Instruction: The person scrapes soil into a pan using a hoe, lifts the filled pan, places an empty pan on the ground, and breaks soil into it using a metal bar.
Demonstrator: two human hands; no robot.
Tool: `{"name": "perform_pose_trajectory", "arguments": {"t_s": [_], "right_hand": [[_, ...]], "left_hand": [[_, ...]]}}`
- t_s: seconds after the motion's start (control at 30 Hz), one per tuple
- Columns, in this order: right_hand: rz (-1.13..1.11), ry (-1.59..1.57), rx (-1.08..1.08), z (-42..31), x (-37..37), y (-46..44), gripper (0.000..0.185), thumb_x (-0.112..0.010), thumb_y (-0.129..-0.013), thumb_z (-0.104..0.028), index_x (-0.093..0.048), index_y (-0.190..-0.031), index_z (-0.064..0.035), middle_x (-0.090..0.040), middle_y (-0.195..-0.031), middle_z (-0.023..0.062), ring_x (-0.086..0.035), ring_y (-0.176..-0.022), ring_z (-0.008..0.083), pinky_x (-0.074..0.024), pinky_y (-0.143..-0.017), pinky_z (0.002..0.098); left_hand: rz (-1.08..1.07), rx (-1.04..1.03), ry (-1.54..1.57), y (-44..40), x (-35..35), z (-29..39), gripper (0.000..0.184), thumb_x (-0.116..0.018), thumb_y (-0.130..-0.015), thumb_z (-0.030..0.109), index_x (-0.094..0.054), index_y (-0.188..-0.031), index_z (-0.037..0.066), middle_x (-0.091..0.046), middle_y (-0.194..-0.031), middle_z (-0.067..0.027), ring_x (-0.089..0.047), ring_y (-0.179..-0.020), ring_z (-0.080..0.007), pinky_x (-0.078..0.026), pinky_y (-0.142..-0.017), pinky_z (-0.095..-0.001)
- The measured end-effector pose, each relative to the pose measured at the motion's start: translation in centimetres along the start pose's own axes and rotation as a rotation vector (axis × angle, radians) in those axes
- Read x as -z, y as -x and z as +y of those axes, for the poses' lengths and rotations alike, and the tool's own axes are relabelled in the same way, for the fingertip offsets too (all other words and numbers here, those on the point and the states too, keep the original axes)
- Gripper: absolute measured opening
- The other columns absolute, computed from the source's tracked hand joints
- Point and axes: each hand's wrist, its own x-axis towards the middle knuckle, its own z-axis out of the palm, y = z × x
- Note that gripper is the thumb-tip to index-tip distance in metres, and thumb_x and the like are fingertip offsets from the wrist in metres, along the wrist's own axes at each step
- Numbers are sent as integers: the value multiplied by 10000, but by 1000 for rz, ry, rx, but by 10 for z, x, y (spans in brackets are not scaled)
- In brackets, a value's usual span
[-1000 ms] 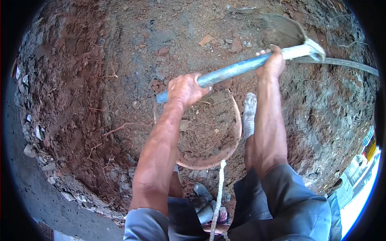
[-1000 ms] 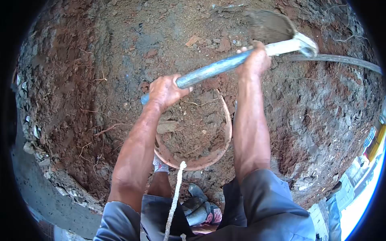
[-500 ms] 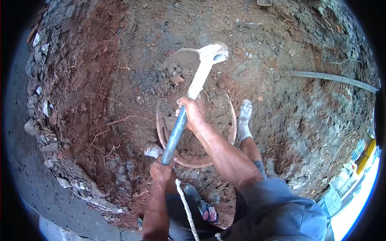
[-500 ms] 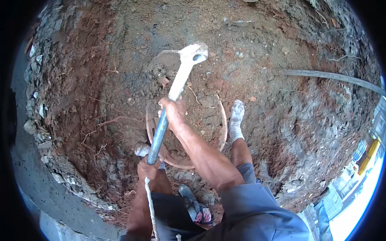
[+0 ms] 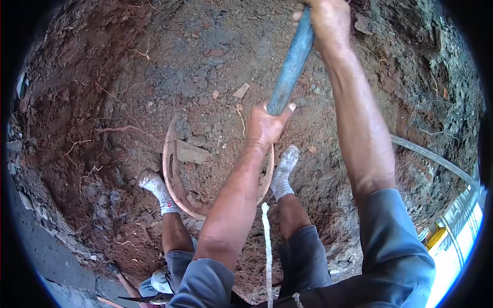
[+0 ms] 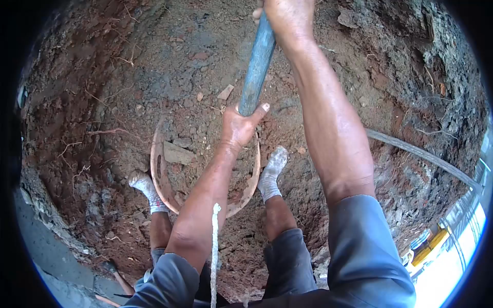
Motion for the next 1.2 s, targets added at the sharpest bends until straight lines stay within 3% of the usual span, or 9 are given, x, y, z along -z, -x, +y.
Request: {"name": "perform_pose_trajectory", "arguments": {"t_s": [0.03,0.07,0.2,0.47,0.6,0.8,0.97,1.13,1.2], "right_hand": [[36,85,-174,50,-8,10,177,-587,-801,-52,-590,-925,74,-591,-592,94,-611,-498,148,-519,-507,252],[6,171,-364,104,-15,26,215,-610,-783,-84,-581,-913,85,-607,-615,119,-617,-498,176,-528,-543,275],[15,96,-497,96,-16,41,251,-650,-761,-116,-557,-881,84,-587,-673,123,-600,-492,196,-504,-461,320],[-14,56,-571,82,-41,102,157,-630,-743,-77,-579,-798,61,-576,-657,100,-562,-462,170,-473,-416,290],[-64,-105,-905,79,-42,248,383,-618,-719,51,-534,-1093,41,-560,-709,64,-575,-567,145,-489,-440,270],[-83,-136,-496,-30,-5,194,295,-655,-718,9,-481,-957,5,-560,-675,40,-564,-525,115,-478,-463,264],[-172,25,549,-177,39,31,124,-586,-837,-117,-579,-826,6,-575,-601,57,-586,-511,113,-534,-512,247],[-101,-51,225,-78,5,-57,124,-580,-842,-103,-560,-865,17,-575,-658,72,-573,-499,133,-511,-471,283],[-65,141,-104,34,-25,-26,110,-568,-852,-65,-563,-888,39,-587,-687,88,-581,-500,134,-518,-463,290]], "left_hand": [[-75,338,48,29,-6,-26,294,-778,-771,264,-688,-892,11,-652,-701,-50,-586,-607,-143,-481,-592,-321],[-16,296,120,50,-29,-99,297,-766,-776,271,-682,-887,9,-632,-687,-40,-574,-590,-142,-467,-548,-310],[-97,519,42,75,0,-70,272,-752,-768,257,-650,-748,6,-586,-592,-31,-541,-510,-135,-421,-464,-312],[-18,564,-55,128,51,-84,346,-773,-771,311,-654,-864,1,-622,-656,-32,-553,-563,-112,-461,-539,-297],[148,416,304,268,37,-174,319,-791,-774,240,-654,-912,-13,-657,-802,-32,-576,-685,-113,-486,-629,-300],[-33,253,206,209,16,-87,325,-769,-779,286,-693,-967,32,-712,-836,-64,-654,-729,-178,-515,-701,-334],[-11,-230,-49,39,27,107,386,-757,-754,379,-704,-935,42,-704,-782,-91,-672,-740,-180,-528,-700,-354],[-14,-117,-64,-37,21,94,390,-765,-747,404,-699,-872,40,-662,-702,-71,-617,-642,-161,-499,-645,-348],[-110,224,55,-26,-5,-30,400,-762,-756,412,-688,-834,26,-630,-676,-59,-573,-597,-156,-481,-617,-351]]}}
